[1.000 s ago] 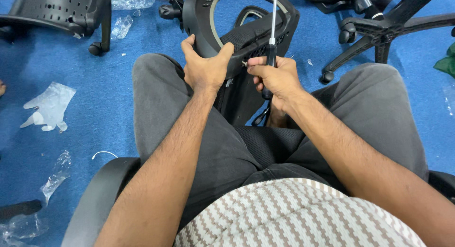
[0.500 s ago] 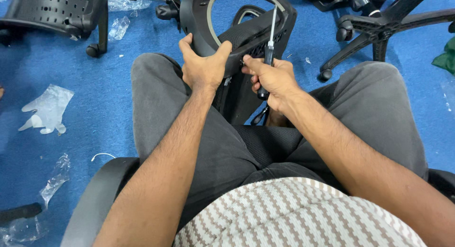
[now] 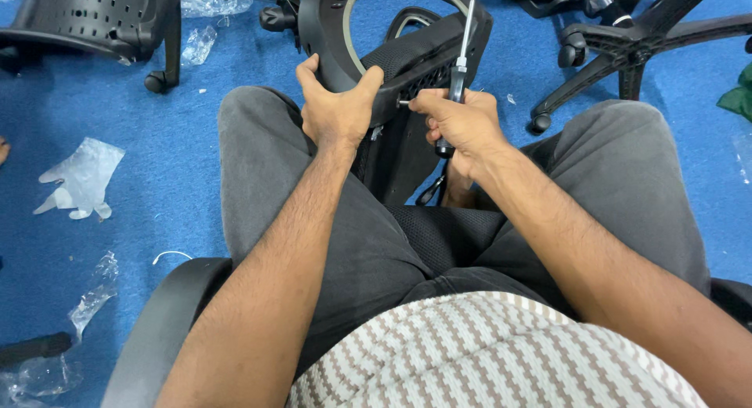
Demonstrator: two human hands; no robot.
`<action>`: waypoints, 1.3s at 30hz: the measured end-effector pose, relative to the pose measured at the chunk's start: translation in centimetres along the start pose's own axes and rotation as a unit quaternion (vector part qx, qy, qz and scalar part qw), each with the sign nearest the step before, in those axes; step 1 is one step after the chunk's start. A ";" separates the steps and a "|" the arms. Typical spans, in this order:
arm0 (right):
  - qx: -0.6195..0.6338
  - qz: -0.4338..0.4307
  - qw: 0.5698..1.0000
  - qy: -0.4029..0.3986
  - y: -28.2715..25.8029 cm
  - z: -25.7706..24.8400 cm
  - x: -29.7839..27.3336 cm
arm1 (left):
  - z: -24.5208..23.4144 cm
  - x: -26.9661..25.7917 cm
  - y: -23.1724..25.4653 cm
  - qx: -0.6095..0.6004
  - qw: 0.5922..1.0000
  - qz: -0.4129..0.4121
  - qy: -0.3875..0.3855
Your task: The person uses a screwdriver to attach a black plastic frame to a chair backrest. They align the frame, insert screws, and tighten them to secure the components together.
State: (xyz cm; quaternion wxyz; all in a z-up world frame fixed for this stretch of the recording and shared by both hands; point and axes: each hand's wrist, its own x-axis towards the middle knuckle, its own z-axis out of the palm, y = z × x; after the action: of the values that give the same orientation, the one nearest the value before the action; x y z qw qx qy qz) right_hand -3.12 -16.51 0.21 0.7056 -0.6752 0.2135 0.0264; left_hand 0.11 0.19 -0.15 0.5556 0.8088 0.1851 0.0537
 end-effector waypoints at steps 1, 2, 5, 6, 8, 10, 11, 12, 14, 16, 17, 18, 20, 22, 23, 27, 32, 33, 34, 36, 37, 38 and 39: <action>0.008 0.012 1.000 -0.016 0.0 -0.7 0.2 | 0.0 0.0 0.0 -0.007 1.000 -0.007 -0.001; 0.016 0.024 0.999 -0.031 -0.2 -1.7 0.3 | -0.1 0.0 0.0 -0.013 1.000 -0.015 -0.003; -0.039 0.076 0.996 -0.041 -1.1 -5.4 1.1 | -0.5 0.4 0.2 -0.028 0.999 -0.038 -0.008; -0.070 0.096 0.992 -0.039 -1.4 -6.8 1.4 | -0.7 0.6 0.2 -0.031 0.998 -0.047 -0.010; -0.189 0.058 0.980 -0.009 -1.6 -9.3 1.8 | -0.8 1.2 0.1 -0.044 0.998 -0.054 0.001; -0.283 0.035 0.958 0.028 -1.3 -10.9 2.0 | -0.7 1.7 0.1 -0.052 0.997 -0.058 0.004; -0.318 0.032 0.946 0.049 -1.2 -11.5 2.1 | -0.7 2.0 0.1 -0.054 0.997 -0.060 0.003; -0.353 0.029 0.933 0.070 -1.1 -11.9 2.1 | -0.6 2.2 0.1 -0.056 0.997 -0.062 0.002; -0.356 0.038 0.929 0.091 -1.1 -12.5 2.1 | -0.2 2.4 0.3 -0.046 0.996 -0.072 0.011; -0.351 0.041 0.929 0.110 -1.2 -13.0 2.1 | 0.2 2.6 0.3 -0.049 0.996 -0.066 0.017; -0.343 0.039 0.931 0.118 -1.3 -13.3 2.0 | 0.4 2.6 0.3 -0.057 0.997 -0.054 0.019; -0.334 0.038 0.933 0.127 -1.2 -13.6 2.0 | 0.6 2.6 0.3 -0.065 0.997 -0.042 0.021; -0.285 0.034 0.950 0.124 -1.1 -14.4 2.1 | 0.9 2.5 0.4 -0.065 0.996 -0.051 0.010; -0.252 0.032 0.960 0.121 -0.9 -15.0 2.4 | 1.0 2.5 0.7 -0.062 0.997 -0.055 0.005; -0.245 0.033 0.962 0.119 -0.8 -15.2 2.5 | 1.0 2.5 0.7 -0.059 0.997 -0.056 0.005; -0.247 0.039 0.961 0.119 -0.8 -15.2 3.0 | 0.5 2.5 0.7 -0.049 0.998 -0.050 -0.001; -0.234 0.048 0.962 0.132 -1.6 -14.6 3.3 | -0.7 2.7 0.2 -0.062 0.996 -0.067 -0.008; -0.229 0.050 0.963 0.137 -1.7 -14.4 3.4 | -0.9 2.8 0.0 -0.059 0.995 -0.075 -0.008; -0.208 0.045 0.968 0.133 -1.8 -14.2 3.6 | -1.3 2.9 -0.3 -0.060 0.995 -0.078 -0.016; -0.165 0.036 0.978 0.123 -1.6 -13.5 4.1 | -2.0 3.2 -1.0 -0.060 0.994 -0.086 -0.032; -0.132 0.057 0.984 0.105 -1.4 -12.8 4.5 | -2.5 3.5 -1.4 -0.080 0.992 -0.078 -0.049; -0.098 0.078 0.988 0.087 -0.9 -11.8 5.0 | -3.0 3.7 -1.8 -0.099 0.990 -0.071 -0.067; -0.065 0.100 0.991 0.068 -0.4 -10.7 5.6 | -3.4 3.9 -2.2 -0.118 0.987 -0.063 -0.084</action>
State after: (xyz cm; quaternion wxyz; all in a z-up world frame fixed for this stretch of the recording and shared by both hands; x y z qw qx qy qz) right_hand -0.80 -28.28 -1.29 0.6381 -0.6947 0.3257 0.0646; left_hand 2.23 5.23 -1.36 0.6633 0.7257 0.1804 -0.0283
